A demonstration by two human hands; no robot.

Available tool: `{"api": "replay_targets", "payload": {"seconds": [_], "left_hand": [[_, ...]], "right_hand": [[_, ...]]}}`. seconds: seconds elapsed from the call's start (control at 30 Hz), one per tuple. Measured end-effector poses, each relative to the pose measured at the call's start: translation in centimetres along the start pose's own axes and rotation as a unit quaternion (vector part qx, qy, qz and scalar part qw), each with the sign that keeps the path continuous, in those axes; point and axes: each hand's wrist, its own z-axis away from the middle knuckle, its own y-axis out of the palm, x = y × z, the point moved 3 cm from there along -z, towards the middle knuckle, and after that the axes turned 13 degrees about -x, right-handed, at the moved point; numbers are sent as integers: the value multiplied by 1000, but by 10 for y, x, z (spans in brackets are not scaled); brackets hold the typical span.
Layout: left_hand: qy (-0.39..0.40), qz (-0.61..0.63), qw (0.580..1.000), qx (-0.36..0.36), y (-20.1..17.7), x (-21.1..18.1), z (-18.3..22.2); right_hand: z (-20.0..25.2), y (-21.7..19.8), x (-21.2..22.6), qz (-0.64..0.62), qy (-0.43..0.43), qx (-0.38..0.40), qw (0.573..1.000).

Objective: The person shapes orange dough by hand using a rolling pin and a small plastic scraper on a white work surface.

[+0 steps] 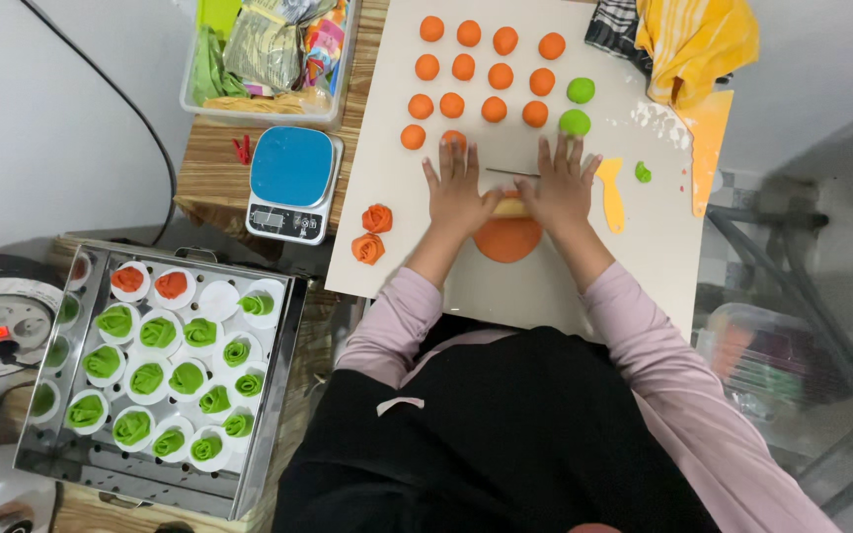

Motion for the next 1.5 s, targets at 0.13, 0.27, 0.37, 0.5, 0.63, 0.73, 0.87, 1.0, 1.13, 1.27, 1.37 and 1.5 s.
{"api": "replay_targets", "payload": {"seconds": [0.13,0.27,0.37,0.5,0.63,0.73,0.87,1.0,1.13,1.27,1.37,1.5], "left_hand": [[54,-22,998,-39,10,1,38],[93,1,993,-74,14,0,62],[53,43,997,27,23,2,56],[1,161,981,106,-14,6,43],[-69,260,958,102,-5,34,26],[-137,453,870,139,2,36,24],[-11,211,977,17,17,15,23],[107,65,991,-41,38,-17,27],[116,34,990,-77,42,-29,23],[137,7,982,-133,51,-27,14],[136,27,981,-135,60,-22,7],[127,104,981,-108,83,-11,-7]], "right_hand": [[44,24,-19,13,-77,-65,995],[83,27,-28,-27,-167,-196,966],[91,33,-32,-62,-173,-241,953],[97,23,-36,-53,-173,-314,932],[97,31,-53,-26,-145,-421,895],[97,25,-60,-119,-92,-470,870],[97,19,-67,-202,13,-486,850],[99,7,-63,-256,86,-465,843],[99,-2,-56,-262,92,-470,838],[99,-8,-50,-274,91,-454,843],[97,-10,-51,-278,92,-448,845],[97,-14,-47,-288,96,-447,841]]}}
